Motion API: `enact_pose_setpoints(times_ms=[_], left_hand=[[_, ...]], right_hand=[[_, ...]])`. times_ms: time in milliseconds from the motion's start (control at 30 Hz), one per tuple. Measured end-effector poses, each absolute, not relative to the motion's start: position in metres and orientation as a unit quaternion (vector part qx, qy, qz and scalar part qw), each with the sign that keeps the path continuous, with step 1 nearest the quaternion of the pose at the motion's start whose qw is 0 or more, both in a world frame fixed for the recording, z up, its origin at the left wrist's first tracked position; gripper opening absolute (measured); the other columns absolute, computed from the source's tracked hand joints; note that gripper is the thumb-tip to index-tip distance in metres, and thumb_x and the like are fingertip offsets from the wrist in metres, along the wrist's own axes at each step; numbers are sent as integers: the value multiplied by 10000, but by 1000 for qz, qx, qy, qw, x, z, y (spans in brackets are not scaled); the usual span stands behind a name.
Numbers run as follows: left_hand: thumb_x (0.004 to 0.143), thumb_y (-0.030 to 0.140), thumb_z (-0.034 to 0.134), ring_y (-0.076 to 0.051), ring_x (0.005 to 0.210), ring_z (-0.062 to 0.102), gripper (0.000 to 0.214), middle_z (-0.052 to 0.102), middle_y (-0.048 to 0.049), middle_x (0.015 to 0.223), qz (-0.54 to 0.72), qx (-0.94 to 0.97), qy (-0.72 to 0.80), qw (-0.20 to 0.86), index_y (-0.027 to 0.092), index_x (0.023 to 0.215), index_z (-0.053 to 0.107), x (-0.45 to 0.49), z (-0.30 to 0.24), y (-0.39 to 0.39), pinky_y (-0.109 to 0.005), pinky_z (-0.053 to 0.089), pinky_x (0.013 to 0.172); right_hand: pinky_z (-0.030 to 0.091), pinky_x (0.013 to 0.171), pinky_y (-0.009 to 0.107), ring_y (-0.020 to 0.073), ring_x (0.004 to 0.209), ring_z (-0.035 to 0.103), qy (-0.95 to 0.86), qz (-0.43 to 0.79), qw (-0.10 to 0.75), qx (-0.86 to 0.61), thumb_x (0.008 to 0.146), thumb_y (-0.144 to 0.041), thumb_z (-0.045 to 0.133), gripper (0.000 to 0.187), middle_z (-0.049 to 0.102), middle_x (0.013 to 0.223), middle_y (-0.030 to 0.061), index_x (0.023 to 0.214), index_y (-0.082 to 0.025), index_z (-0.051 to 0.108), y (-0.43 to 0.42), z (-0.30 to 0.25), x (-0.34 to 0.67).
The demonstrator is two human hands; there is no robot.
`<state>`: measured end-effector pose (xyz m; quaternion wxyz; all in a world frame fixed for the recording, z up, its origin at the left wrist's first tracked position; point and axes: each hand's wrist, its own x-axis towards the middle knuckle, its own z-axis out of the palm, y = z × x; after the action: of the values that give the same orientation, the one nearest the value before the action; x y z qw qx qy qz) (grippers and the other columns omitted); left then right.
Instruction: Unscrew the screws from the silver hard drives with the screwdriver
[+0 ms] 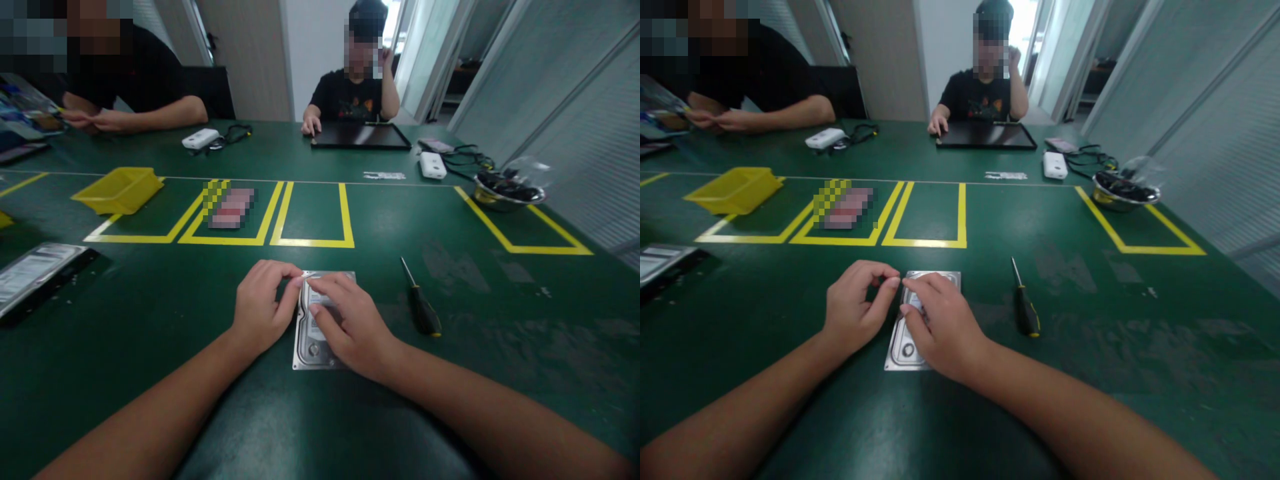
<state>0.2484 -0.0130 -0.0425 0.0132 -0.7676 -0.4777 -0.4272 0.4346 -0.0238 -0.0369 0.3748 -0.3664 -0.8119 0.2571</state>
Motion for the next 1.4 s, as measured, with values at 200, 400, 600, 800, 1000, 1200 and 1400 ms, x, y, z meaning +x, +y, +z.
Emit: enact_pose_setpoints(times_ms=[200, 400, 600, 800, 1000, 1200, 1400], left_hand=[[939, 251, 561, -141, 753, 628, 123, 669, -22, 841, -451, -695, -538, -159, 160, 920, 641, 244, -51, -3, -272, 488, 696], [935, 259, 577, -131, 750, 630, 112, 659, -10, 847, -444, -681, -537, -224, 166, 939, 639, 243, -53, -2, -269, 486, 709], [939, 262, 569, -138, 765, 627, 105, 650, -11, 858, -430, -689, -531, -243, 172, 945, 623, 244, -53, -3, -278, 485, 711], [943, 260, 562, -132, 755, 613, 96, 631, -3, 850, -422, -682, -537, -263, 173, 938, 602, 245, -53, -3, -274, 478, 704], [945, 271, 562, -125, 735, 601, 103, 619, 8, 820, -416, -680, -534, -283, 177, 918, 591, 244, -52, -2, -269, 470, 694], [943, 289, 565, -125, 718, 596, 127, 619, 10, 798, -401, -688, -531, -289, 175, 894, 590, 241, -53, 1, -265, 462, 680], [942, 305, 565, -139, 753, 603, 137, 638, 0, 840, -363, -710, -525, -297, 175, 926, 606, 234, -54, 6, -276, 460, 700]], right_hand=[[256, 1189, 574, 373, 1426, 342, -866, 119, 182, -451, 946, -403, 487, 566, 468, 1490, 201, 1399, -66, 526, -30, -37, 438], [178, 1219, 565, 351, 1489, 263, -866, 96, 118, -477, 975, -495, 389, 645, 346, 1585, 187, 1504, -127, 420, -29, -35, 437], [188, 1213, 560, 347, 1457, 311, -869, 84, 115, -474, 974, -491, 374, 634, 379, 1561, 184, 1501, -143, 428, -29, -34, 437], [197, 1206, 562, 344, 1451, 314, -870, 72, 116, -473, 979, -486, 365, 623, 376, 1561, 186, 1495, -144, 433, -30, -36, 437], [203, 1200, 564, 348, 1439, 326, -873, 67, 106, -471, 977, -484, 361, 624, 381, 1556, 185, 1497, -145, 428, -34, -33, 437], [211, 1195, 562, 354, 1430, 332, -873, 64, 104, -472, 975, -479, 370, 621, 385, 1553, 190, 1492, -143, 436, -37, -32, 437], [217, 1187, 571, 362, 1426, 334, -875, 60, 102, -470, 978, -479, 355, 623, 384, 1553, 193, 1494, -140, 433, -42, -31, 437]])
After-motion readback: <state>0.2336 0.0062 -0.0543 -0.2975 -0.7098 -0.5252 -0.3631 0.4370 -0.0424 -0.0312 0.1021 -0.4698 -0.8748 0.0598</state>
